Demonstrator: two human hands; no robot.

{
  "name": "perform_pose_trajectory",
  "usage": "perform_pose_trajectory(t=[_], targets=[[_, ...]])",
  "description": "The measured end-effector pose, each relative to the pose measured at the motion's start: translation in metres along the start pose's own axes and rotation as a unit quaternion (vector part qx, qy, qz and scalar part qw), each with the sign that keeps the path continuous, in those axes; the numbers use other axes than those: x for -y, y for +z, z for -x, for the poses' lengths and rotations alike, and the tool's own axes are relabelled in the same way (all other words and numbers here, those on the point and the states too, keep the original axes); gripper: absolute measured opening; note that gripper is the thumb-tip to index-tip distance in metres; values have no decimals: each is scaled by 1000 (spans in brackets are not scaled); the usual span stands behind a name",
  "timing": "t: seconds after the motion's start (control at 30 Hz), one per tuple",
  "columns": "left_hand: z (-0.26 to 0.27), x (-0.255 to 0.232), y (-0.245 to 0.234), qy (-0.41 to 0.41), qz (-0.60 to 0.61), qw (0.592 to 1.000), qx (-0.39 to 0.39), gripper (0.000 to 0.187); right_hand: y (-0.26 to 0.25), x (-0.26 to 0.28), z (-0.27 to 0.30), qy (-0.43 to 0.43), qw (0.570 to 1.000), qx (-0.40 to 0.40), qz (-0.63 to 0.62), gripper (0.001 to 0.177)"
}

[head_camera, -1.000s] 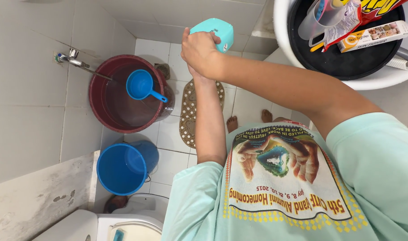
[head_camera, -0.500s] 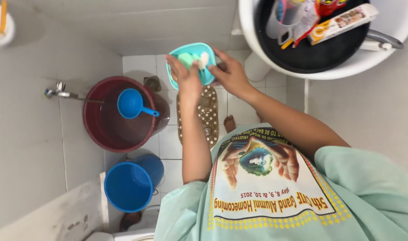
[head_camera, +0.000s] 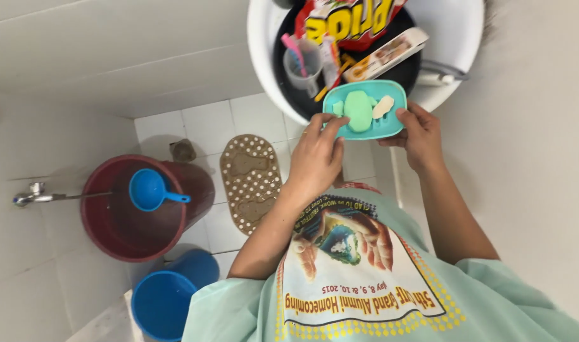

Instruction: Cleaning and organizing various items in a bathroom including scrubbing walls and handling cleaning supplies.

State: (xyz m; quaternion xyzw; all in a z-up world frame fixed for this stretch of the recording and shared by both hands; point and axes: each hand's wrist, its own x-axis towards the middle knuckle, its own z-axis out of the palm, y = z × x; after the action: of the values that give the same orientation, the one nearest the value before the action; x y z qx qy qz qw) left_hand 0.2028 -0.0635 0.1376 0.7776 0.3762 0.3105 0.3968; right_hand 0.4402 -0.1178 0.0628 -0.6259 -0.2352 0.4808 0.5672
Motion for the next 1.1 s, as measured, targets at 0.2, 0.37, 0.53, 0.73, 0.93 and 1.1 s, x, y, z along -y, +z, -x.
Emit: perform_pose_trajectory(t=[0.2,0.37,0.53,0.73,0.93,1.1], targets=[[-18,47,62,-64,-161,985,13,31,-44,-13,-41,74,996,4,46,43],[-30,46,74,-114,-185,976,-2,42,-58,-26,-69,76,996,43,23,48],[-33,46,81,-184,-172,968,-9,47,-57,-16,-80,57,993,74,78,46],[-33,47,84,-228,-148,962,-33,44,-63,-18,-95,11,987,116,110,48],[-30,41,81,-222,-110,966,-74,45,-49,11,-86,-52,963,128,229,43],[-19,36,69,-250,-94,959,-92,49,-17,31,-75,-261,889,156,342,32]])
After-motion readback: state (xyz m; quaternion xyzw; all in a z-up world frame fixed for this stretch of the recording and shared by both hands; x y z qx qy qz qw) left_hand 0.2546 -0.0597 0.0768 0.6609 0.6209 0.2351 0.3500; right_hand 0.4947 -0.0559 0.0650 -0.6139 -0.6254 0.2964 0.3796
